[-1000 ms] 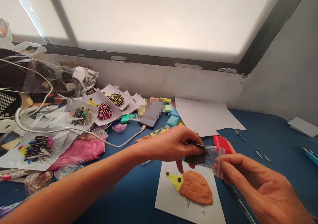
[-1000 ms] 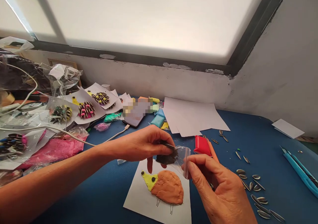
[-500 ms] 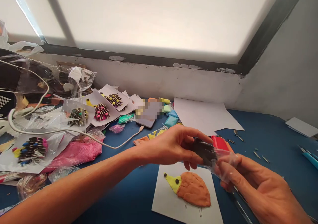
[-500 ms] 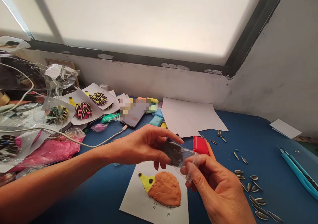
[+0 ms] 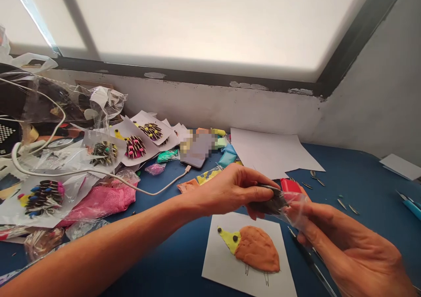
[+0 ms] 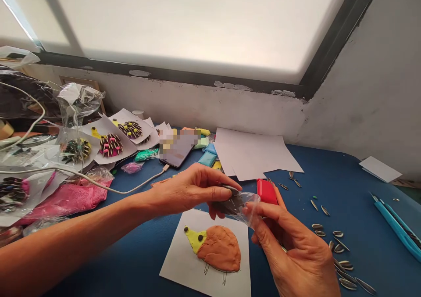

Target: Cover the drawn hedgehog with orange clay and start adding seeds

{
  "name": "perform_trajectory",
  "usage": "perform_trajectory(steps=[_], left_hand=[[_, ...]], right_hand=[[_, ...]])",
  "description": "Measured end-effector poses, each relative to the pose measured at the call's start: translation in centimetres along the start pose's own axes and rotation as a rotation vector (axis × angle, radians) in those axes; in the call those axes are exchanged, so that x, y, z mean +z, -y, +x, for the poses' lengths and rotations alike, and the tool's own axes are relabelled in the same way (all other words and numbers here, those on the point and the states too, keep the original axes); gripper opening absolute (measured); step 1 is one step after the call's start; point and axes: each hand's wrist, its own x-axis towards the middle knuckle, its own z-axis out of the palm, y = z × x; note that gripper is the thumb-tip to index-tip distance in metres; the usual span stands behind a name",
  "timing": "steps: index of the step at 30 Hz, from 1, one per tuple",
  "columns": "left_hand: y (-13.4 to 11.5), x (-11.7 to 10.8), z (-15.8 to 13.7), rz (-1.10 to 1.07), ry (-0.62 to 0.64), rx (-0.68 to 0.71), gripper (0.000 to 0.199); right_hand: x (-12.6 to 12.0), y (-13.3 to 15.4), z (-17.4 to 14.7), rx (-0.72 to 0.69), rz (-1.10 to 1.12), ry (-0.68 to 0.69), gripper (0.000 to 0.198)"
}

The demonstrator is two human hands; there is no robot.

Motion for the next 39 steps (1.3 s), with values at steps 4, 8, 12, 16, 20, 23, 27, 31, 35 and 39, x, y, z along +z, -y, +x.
perform_trajectory(steps=[4,8,12,16,20,23,27,31,35,39], left_hand=[[0.9,0.5,0.3,-0.017,-0.059,-0.028,0.017],[1.3,0.8,0.4,0.033,-0.099,-0.064,0.023],[1.1,0.7,0.2,0.117,-0.039,-0.048,0.025],[1.2,0.8,-0.1,0.098,0.010,-0.022,0.034],[1.3,1.0,-0.1,0.199,-0.024,0.008,0.035],[1.1,1.2,-0.3,0.311,-0.032,0.023,0.027],[1.0,1.4,-0.4,0.271,0.031,-0.010,0.027],[1.0,1.1,-0.3,0.047,0.078,-0.060,0.037],[0.8,0.6,-0.2,-0.138,0.094,-0.140,0.031],[0.8,0.9,-0.3,-0.184,0.101,-0.165,0.048]], right_hand=[[0.0,0.2,0.2,-0.041,0.050,0.011,0.024],[-0.1,0.2,0.0,-0.036,0.012,0.083,0.027],[0.0,-0.1,-0.1,-0.037,-0.078,0.073,0.030],[0.1,-0.3,0.1,-0.174,-0.122,0.053,0.026],[0.2,-0.4,0.1,-0.316,-0.146,0.008,0.022],[0.2,-0.7,-0.1,-0.362,-0.175,0.018,0.021],[0.0,-1.0,-0.3,-0.407,-0.168,0.032,0.010],[-0.1,-0.7,-0.4,-0.413,-0.227,-0.009,0.008],[0.1,-0.4,-0.5,-0.431,-0.273,-0.022,0.009],[0.2,-0.3,-0.8,-0.485,-0.306,-0.007,0.010]])
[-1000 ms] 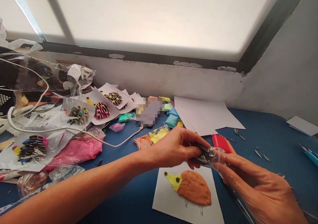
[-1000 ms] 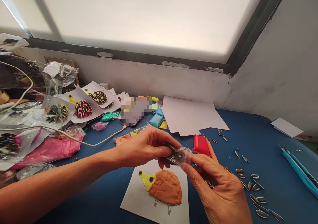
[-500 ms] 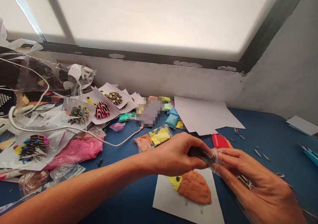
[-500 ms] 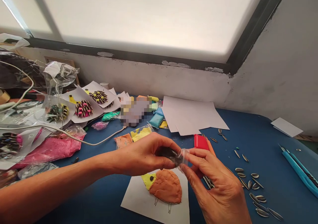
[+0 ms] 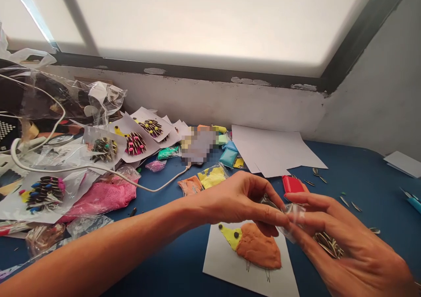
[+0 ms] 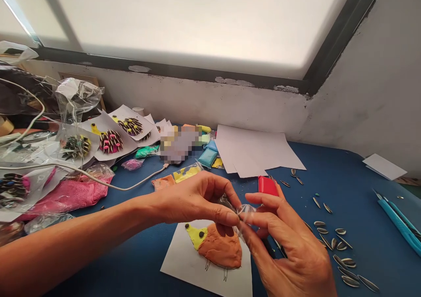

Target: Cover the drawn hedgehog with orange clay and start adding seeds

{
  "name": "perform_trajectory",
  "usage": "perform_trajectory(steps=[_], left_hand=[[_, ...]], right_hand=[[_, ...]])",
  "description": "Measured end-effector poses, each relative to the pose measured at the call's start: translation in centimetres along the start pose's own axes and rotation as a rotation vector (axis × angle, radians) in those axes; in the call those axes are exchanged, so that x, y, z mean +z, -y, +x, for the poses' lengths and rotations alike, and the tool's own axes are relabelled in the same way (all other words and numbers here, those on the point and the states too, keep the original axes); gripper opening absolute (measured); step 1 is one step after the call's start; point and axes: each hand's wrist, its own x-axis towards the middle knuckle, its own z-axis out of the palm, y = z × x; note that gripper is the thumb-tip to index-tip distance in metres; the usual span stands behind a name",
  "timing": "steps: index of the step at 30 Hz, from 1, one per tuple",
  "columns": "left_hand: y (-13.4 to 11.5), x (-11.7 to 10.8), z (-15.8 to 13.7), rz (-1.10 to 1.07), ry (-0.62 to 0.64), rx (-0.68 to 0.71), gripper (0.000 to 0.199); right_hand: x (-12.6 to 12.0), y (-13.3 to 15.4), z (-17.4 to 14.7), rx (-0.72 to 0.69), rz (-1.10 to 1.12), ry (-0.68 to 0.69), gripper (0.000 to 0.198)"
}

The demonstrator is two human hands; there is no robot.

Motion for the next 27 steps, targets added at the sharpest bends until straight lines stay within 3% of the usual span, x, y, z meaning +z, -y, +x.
perform_trajectory(steps=[6,17,23,27], left_hand=[[0.5,0.3,0.2,-0.023,-0.072,0.044,0.046],[1.2,0.9,0.5,-0.005,-0.216,0.096,0.042],[1.5,1.7,0.5,0.121,-0.291,0.168,0.013],[1.0,1.3,0.6,0.104,-0.310,0.133,0.013]], right_hand=[[0.0,-0.3,-0.2,-0.087,-0.047,-0.043,0.010],[1.0,0.5,-0.1,-0.100,-0.082,-0.091,0.007],[1.5,1.1,0.0,-0.027,-0.076,-0.066,0.003],[1.3,1.3,0.2,0.143,-0.022,-0.079,0.006]])
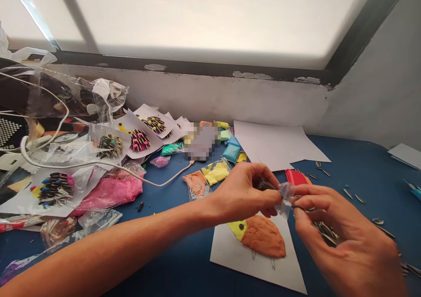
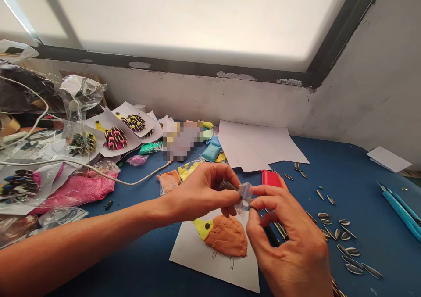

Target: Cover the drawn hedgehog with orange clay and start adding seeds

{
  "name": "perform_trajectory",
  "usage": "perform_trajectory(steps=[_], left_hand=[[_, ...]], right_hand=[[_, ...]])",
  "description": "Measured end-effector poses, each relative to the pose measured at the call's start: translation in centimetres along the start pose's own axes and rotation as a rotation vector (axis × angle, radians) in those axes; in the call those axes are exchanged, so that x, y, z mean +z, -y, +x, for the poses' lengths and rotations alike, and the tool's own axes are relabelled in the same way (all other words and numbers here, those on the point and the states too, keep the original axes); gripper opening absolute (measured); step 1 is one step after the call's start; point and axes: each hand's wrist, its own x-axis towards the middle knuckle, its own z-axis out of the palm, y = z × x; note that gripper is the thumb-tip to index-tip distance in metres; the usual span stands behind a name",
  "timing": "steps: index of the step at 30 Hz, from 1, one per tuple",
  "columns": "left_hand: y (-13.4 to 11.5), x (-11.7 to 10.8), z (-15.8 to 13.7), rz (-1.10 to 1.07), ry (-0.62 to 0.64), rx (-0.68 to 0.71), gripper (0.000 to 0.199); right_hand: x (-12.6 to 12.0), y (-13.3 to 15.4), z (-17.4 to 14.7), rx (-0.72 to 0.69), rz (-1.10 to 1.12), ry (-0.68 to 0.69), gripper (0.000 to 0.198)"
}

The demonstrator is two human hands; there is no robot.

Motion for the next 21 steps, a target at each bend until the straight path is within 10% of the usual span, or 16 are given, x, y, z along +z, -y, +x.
perform_trajectory(steps=[11,21], left_hand=[[-1.4,-2.3,0.8,0.016,-0.078,-0.041,0.026],[-0.5,-2.2,0.8,-0.082,0.130,-0.074,0.041]], right_hand=[[-1.0,-1.1,0.5,0.020,0.156,0.160,0.015],[-1.0,-0.3,1.7,0.297,0.243,0.066,0.021]])
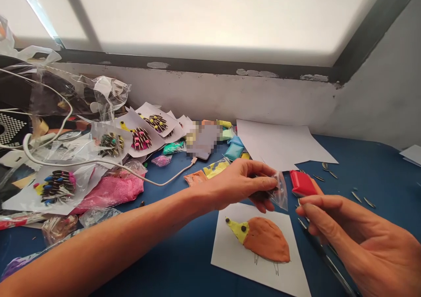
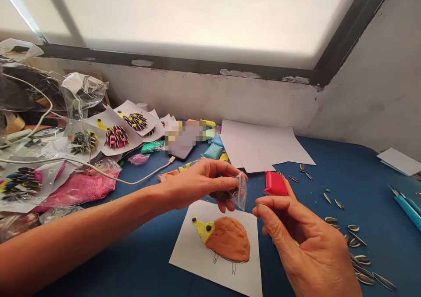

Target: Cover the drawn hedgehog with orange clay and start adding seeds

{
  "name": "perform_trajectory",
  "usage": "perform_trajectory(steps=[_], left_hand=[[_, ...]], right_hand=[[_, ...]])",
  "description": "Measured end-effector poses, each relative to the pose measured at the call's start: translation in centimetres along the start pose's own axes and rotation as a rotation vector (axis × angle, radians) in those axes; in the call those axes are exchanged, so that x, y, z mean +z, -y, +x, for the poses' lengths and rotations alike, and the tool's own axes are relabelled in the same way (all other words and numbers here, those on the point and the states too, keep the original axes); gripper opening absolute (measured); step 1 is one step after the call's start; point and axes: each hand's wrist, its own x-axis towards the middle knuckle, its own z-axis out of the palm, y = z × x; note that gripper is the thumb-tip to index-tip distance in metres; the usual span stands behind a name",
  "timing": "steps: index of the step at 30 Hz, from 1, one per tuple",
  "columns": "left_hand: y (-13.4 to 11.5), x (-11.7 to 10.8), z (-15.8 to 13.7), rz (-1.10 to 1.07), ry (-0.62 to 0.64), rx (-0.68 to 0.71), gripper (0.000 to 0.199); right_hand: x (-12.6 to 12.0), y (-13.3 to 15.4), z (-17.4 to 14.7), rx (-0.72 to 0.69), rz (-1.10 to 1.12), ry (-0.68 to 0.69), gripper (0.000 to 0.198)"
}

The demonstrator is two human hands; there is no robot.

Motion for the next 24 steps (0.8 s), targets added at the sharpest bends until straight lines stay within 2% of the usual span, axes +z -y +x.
perform_trajectory(steps=[10,14,17,20,23,24], left_hand=[[0.0,0.8,-0.4,0.003,0.008,-0.023,0.051],[-0.1,0.7,-0.3,-0.022,-0.057,-0.001,0.041],[-0.2,0.3,-0.1,-0.011,-0.092,0.011,0.022],[0.1,-0.6,0.3,0.088,-0.121,0.063,0.008],[0.8,-2.0,0.9,0.256,-0.233,0.080,0.005],[1.1,-2.5,1.1,0.334,-0.272,0.083,0.014]], right_hand=[[0.2,-0.4,-0.6,0.007,-0.006,-0.004,0.023],[0.0,-0.4,-0.5,-0.020,-0.054,-0.011,0.026],[0.1,-0.6,-0.5,-0.041,-0.077,-0.015,0.028],[0.2,-0.6,-0.6,-0.051,-0.089,-0.020,0.024],[0.3,-0.3,-0.6,-0.058,-0.076,0.008,0.022],[0.3,-0.2,-0.6,-0.058,-0.075,0.022,0.022]])
